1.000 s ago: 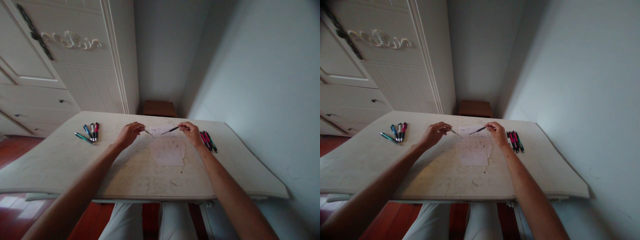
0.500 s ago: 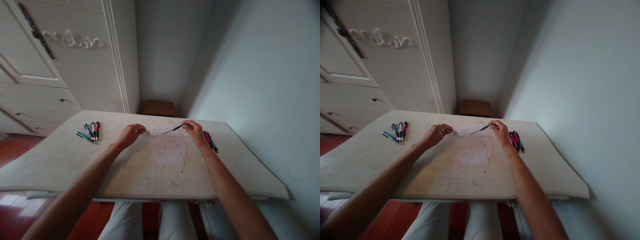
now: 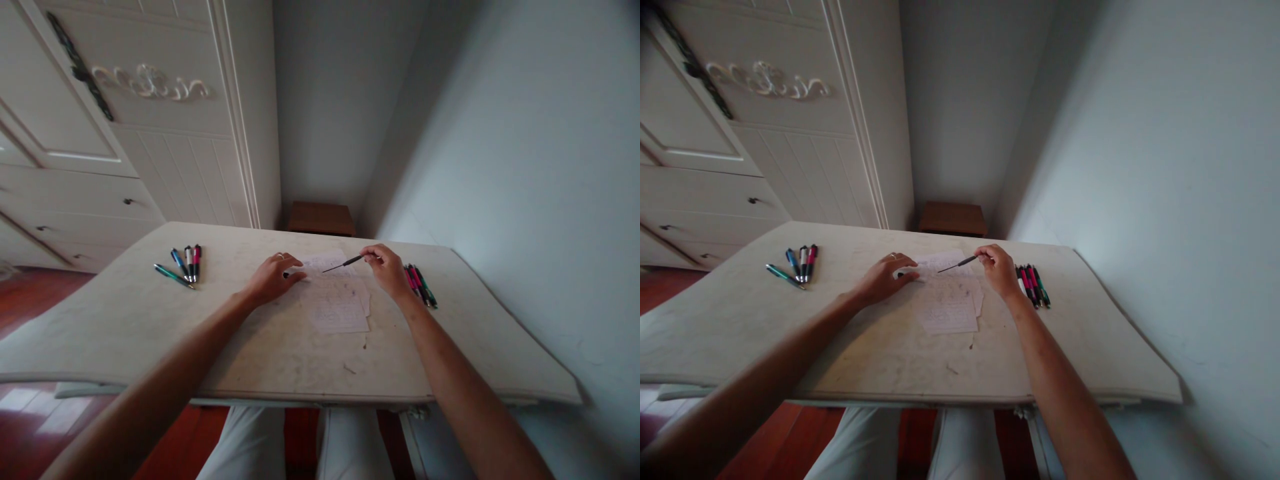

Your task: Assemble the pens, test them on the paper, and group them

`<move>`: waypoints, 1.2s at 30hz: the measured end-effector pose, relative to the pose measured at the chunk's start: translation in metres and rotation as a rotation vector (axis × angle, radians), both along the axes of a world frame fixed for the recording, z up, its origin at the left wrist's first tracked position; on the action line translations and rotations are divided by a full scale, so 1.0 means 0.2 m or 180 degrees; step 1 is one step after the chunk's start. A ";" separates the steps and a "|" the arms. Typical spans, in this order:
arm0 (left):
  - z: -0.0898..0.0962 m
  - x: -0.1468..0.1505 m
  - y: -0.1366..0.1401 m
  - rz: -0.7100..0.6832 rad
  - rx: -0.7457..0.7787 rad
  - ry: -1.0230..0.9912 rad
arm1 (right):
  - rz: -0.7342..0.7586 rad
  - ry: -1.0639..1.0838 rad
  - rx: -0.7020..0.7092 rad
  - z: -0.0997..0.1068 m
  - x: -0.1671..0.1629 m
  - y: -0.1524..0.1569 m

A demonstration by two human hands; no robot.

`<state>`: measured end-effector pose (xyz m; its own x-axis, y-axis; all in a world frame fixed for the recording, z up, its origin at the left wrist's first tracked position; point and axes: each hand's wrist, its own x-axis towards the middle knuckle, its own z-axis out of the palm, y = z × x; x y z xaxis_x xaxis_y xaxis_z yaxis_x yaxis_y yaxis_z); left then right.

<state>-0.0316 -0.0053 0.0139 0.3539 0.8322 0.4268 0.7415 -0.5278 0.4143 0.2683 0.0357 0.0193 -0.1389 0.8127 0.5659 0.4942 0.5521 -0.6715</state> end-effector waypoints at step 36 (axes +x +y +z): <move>0.05 0.08 0.07 -0.0042 0.0684 0.0834 | 0.0542 -0.0588 0.0364 -0.06 -0.02 -0.02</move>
